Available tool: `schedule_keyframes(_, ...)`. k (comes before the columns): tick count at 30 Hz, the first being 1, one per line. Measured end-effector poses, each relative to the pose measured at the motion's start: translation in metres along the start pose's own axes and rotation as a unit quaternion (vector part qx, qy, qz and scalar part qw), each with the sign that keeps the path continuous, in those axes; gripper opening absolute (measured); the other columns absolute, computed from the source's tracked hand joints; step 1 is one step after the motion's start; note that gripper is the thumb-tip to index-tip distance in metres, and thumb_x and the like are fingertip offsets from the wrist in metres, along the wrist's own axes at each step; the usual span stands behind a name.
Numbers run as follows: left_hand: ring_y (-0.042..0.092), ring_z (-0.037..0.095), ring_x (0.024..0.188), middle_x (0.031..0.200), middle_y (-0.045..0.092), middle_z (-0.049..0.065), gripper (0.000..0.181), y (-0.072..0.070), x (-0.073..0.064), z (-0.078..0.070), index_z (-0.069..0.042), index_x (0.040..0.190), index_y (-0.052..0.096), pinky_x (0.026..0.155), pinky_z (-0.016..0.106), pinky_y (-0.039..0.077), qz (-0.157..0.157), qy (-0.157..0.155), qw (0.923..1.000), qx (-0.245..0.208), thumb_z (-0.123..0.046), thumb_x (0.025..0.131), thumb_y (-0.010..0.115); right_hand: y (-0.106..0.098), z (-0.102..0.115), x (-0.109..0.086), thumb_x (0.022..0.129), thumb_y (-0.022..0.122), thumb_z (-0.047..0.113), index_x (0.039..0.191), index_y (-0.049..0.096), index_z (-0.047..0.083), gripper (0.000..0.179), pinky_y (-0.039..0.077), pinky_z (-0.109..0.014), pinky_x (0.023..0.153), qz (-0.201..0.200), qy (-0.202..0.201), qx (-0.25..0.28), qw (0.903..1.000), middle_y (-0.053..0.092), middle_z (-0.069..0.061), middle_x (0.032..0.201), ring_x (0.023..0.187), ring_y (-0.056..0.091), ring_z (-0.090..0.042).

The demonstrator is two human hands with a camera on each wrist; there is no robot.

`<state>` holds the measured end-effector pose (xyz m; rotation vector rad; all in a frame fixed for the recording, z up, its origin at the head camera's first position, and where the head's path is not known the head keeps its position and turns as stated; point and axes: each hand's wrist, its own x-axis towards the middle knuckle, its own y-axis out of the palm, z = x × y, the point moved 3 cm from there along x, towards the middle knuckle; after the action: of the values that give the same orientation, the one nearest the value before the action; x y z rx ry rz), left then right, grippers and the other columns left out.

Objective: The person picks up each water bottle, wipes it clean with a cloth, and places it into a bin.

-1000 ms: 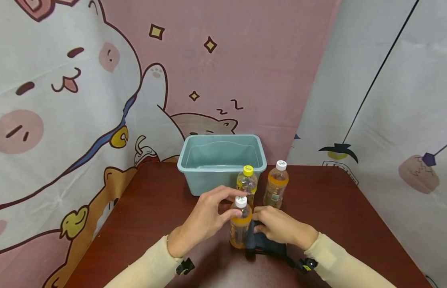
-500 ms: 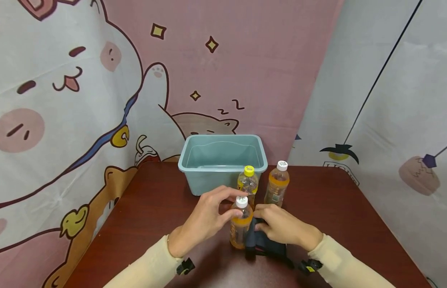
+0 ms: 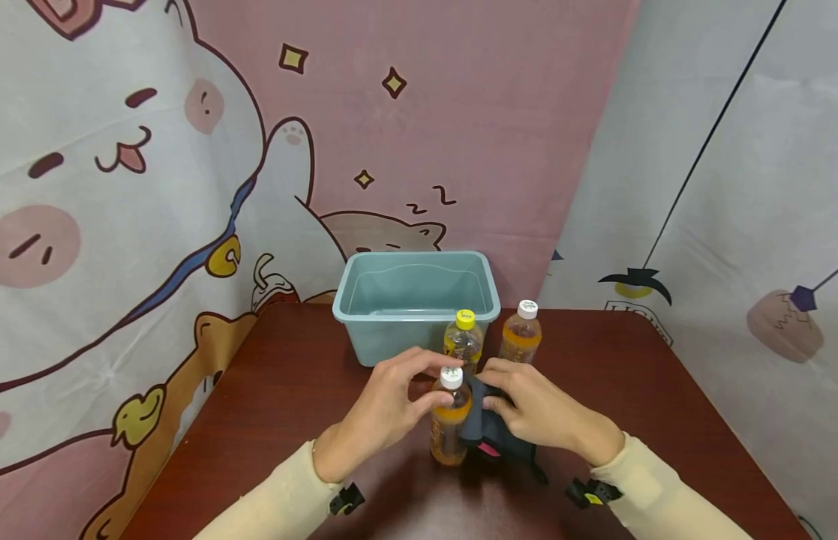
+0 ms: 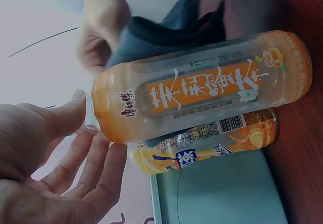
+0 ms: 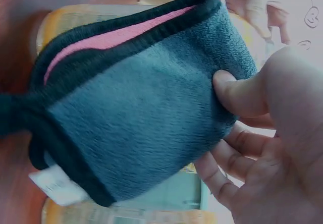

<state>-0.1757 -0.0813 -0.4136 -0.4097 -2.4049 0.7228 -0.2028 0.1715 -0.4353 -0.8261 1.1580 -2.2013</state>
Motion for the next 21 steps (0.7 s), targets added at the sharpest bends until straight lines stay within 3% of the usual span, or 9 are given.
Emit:
schedule_keyframes(5,0.082,0.012,0.113,0.125,0.080,-0.002,0.049,0.000,0.000,-0.001,-0.022,0.144,0.081,0.095,0.032,0.072,0.002,0.002,1.0000,-0.003,-0.012,0.098,0.094,-0.011,0.009,0.001,0.109,0.083,0.010,0.131,0.085,0.016,0.024,0.059,-0.023,0.074,-0.071,-0.041,0.010,0.9966,0.072,0.012,0.113,0.090,0.064,0.000)
schedule_keyframes(8,0.082,0.012,0.112,0.126,0.080,-0.001,0.049,-0.001,0.000,-0.002,-0.022,0.144,0.080,0.096,0.032,0.072,0.001,0.007,1.0000,-0.002,-0.013,0.098,0.094,-0.014,0.014,0.002,0.110,0.083,0.013,0.131,0.085,0.018,0.022,0.058,-0.021,0.073,-0.090,-0.058,0.016,0.9941,0.071,0.012,0.114,0.089,0.062,0.000)
schedule_keyframes(21,0.083,0.014,0.114,0.126,0.079,-0.001,0.048,-0.001,-0.001,-0.004,-0.021,0.144,0.081,0.096,0.032,0.072,0.004,0.000,0.9999,-0.012,-0.011,0.099,0.093,-0.012,0.011,0.000,0.106,0.086,0.008,0.133,0.085,0.012,0.028,0.060,-0.020,0.075,-0.040,-0.041,0.003,0.9984,0.072,0.009,0.114,0.091,0.065,0.002)
